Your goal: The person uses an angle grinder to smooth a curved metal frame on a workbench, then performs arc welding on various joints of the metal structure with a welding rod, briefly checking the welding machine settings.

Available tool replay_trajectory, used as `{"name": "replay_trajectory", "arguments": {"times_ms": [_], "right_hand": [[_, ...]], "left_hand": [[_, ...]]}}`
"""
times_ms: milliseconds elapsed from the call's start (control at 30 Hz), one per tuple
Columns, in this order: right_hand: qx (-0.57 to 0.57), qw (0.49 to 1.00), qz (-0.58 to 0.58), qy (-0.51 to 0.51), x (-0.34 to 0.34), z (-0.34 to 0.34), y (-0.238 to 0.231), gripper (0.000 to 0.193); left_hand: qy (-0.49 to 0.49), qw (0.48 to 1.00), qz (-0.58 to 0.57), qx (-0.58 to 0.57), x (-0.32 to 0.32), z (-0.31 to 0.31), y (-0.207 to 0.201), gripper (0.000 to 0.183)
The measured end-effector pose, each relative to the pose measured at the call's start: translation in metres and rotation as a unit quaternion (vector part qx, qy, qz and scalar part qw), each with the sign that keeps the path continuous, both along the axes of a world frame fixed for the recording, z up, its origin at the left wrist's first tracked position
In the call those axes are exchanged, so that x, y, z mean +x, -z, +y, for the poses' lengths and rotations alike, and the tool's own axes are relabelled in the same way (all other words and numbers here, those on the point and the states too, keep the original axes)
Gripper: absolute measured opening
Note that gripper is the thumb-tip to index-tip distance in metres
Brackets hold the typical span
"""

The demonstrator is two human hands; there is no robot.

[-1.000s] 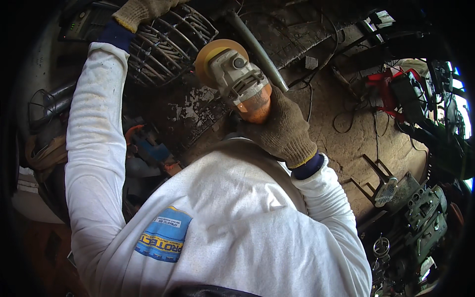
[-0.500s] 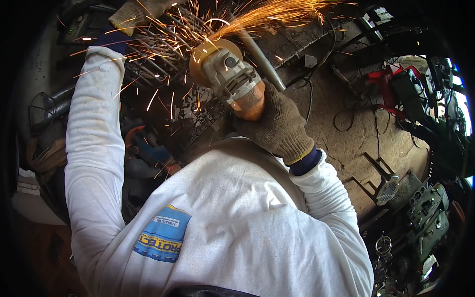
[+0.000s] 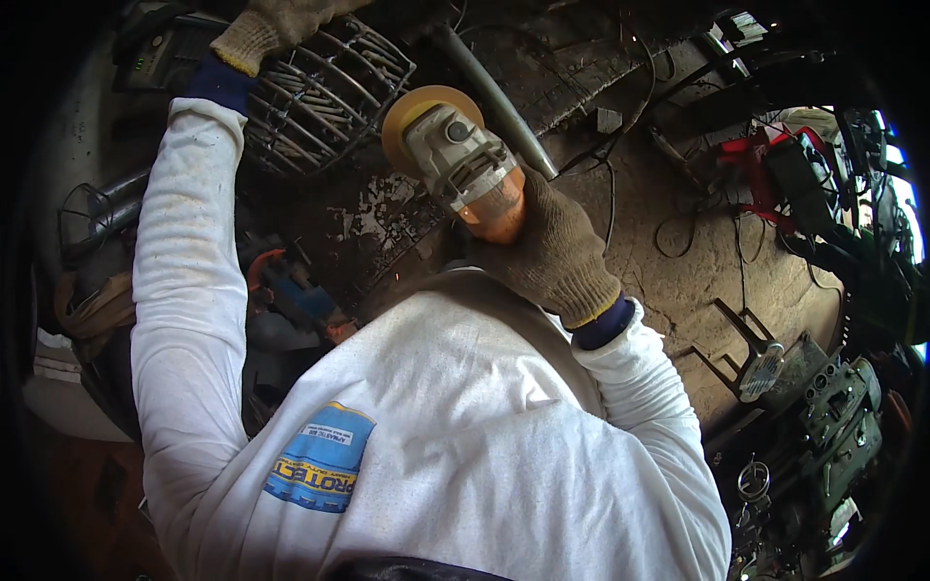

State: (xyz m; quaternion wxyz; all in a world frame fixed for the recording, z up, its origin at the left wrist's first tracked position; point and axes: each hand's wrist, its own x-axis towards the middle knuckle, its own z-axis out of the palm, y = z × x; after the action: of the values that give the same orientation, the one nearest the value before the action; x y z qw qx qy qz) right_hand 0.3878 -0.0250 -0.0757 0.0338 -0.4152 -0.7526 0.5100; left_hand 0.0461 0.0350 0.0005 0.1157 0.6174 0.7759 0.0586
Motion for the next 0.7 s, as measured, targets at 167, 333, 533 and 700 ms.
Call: {"name": "replay_trajectory", "arguments": {"times_ms": [167, 333, 533, 700], "right_hand": [[0.025, 1.000, 0.010, -0.014, -0.001, 0.001, -0.001, 0.072], [0.030, 0.999, 0.032, -0.020, -0.001, 0.001, 0.002, 0.072], [0.043, 0.999, 0.015, -0.013, -0.002, 0.004, -0.006, 0.072], [0.028, 0.999, -0.012, -0.010, 0.002, 0.001, 0.002, 0.073]], "left_hand": [[0.044, 0.998, 0.012, 0.039, -0.005, 0.001, 0.013, 0.051], [0.039, 0.997, 0.066, 0.009, -0.031, 0.002, 0.023, 0.042], [0.259, 0.947, 0.181, 0.055, -0.028, 0.007, 0.021, 0.017], [0.335, 0.903, 0.226, 0.143, -0.030, 0.002, 0.026, 0.025]]}}
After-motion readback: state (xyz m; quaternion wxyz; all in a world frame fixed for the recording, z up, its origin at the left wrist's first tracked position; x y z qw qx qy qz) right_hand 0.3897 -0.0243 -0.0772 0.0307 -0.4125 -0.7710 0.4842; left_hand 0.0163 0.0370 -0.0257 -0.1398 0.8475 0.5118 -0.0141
